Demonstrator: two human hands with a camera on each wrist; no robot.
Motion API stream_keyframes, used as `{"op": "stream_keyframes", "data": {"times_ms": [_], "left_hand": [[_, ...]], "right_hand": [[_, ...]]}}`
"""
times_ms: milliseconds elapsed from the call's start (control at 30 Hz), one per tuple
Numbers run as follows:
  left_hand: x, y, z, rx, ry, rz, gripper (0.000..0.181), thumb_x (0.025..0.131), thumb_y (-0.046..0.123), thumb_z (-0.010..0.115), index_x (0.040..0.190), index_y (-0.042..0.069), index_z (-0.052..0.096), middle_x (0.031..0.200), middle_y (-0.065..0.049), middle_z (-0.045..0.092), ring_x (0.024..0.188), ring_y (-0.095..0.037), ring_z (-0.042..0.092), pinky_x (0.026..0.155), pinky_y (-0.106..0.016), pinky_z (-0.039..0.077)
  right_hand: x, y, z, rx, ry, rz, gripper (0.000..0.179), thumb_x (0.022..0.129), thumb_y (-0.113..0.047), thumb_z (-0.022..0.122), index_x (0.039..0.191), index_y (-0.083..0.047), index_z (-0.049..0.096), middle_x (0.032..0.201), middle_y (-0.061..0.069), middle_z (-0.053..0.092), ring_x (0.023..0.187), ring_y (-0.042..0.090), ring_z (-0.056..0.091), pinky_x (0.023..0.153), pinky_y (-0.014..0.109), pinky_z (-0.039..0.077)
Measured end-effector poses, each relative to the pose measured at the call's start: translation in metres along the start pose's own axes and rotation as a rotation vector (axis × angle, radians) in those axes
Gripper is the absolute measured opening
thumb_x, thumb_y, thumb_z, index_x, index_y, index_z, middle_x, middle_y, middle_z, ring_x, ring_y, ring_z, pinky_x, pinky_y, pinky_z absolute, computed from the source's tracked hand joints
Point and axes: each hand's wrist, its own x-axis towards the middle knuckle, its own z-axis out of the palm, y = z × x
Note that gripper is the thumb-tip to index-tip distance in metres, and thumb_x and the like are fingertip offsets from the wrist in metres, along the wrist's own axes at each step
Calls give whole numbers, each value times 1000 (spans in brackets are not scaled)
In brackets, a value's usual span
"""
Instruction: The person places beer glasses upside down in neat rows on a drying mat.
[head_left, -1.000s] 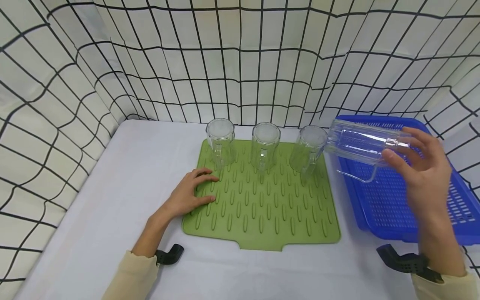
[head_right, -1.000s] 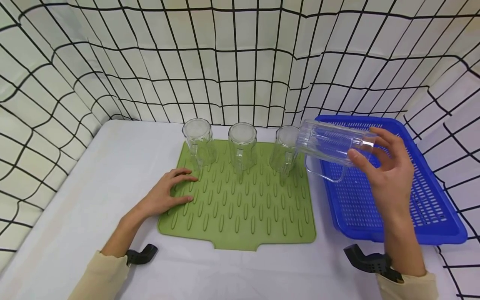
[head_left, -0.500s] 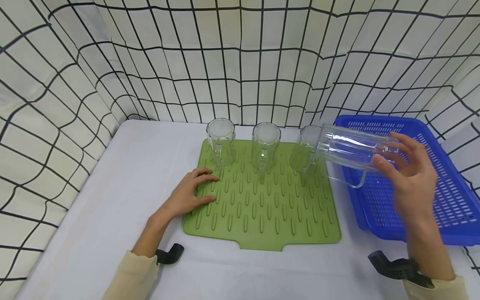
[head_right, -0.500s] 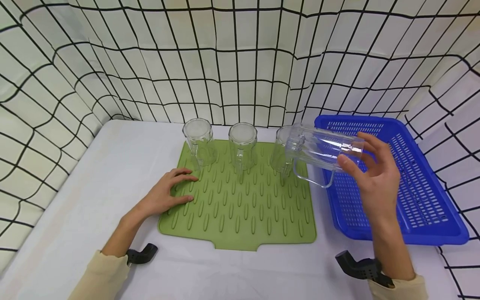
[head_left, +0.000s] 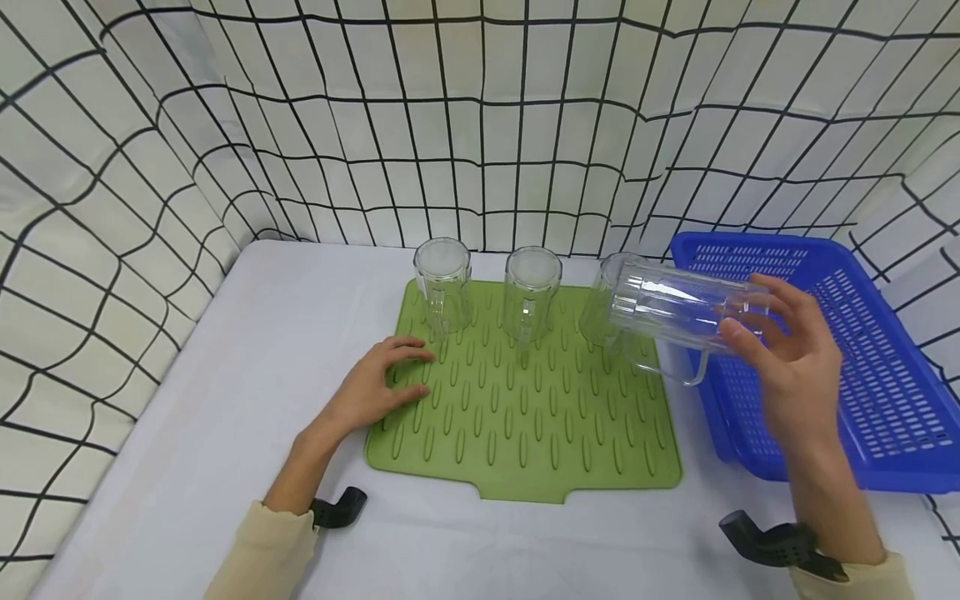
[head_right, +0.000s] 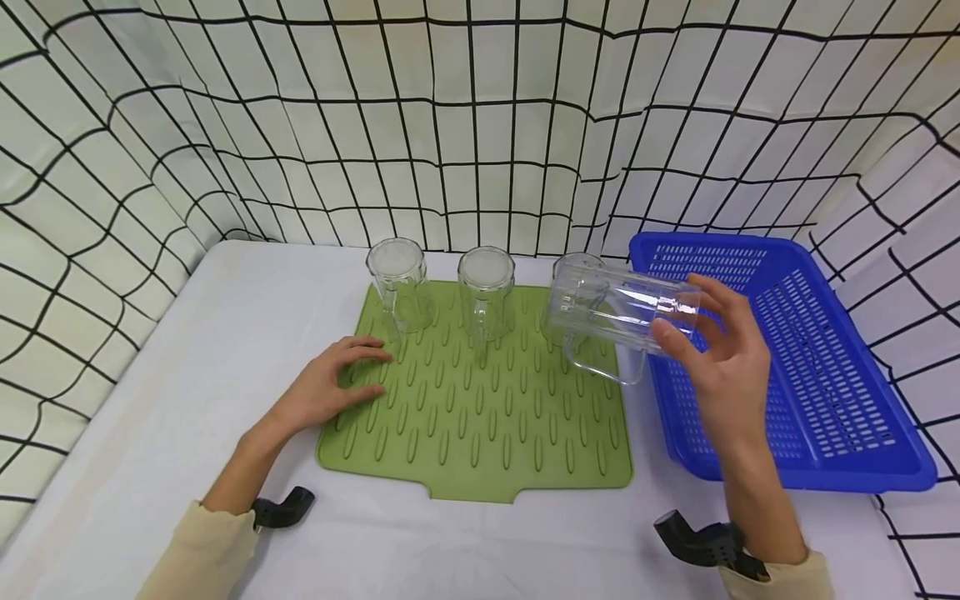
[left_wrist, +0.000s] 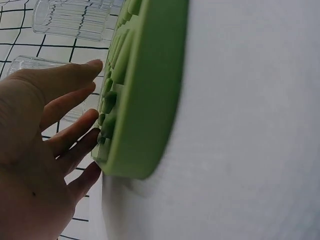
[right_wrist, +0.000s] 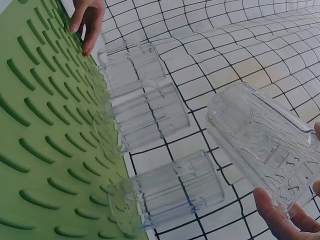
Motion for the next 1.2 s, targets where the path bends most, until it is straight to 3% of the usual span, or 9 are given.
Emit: {"op": "stream_keyframes", "data": {"times_ms": [133,300,500,667,900,1033,1200], "left_hand": [[0,2,-3,-30,54,-35,44,90,13,82,132,8,70,148,-17,58,147,-43,46,125,-61,34],[-1,5,-6,-73,149,-47,38,91,11,80,128,8,71,145,-16,60,142,-39,52,116,-60,45],[-1,9,-7,-141,276,-23,31,92,10,80,122,8,73,141,-13,63,140,-33,54,107,-57,52],[-1,15,-7,-189,336,7,29,92,12,80,120,11,74,136,-9,66,136,-28,57,102,-52,56],[-1,29,-3,-283,354,56,28,92,13,80,120,14,75,129,-3,69,125,-10,60,98,-42,56],[2,41,1,-330,334,97,29,92,11,79,121,12,74,129,-3,69,122,-3,60,98,-42,57],[6,57,6,-389,291,136,30,92,10,79,122,10,73,131,-4,69,125,-5,60,101,-43,58]], "right_hand": [[-3,3,5,17,-22,5,54,95,8,65,146,-8,57,133,5,62,116,15,66,90,13,58],[-4,6,11,92,-54,6,53,96,11,63,146,-5,56,129,6,64,112,16,69,88,17,60],[-5,10,18,148,-89,14,53,95,12,62,146,-3,55,125,6,66,108,14,71,87,19,61],[-9,14,26,117,-108,34,53,95,10,63,146,-5,56,125,4,65,108,13,69,86,18,61],[-14,16,32,73,-110,76,53,96,7,64,147,-6,55,129,7,64,110,13,70,87,18,60],[-14,14,33,133,-128,91,52,99,7,61,148,-6,53,132,8,64,112,14,72,89,21,61],[-16,11,35,206,-179,110,51,102,4,57,150,-10,51,138,6,61,116,15,72,90,24,62]]}}
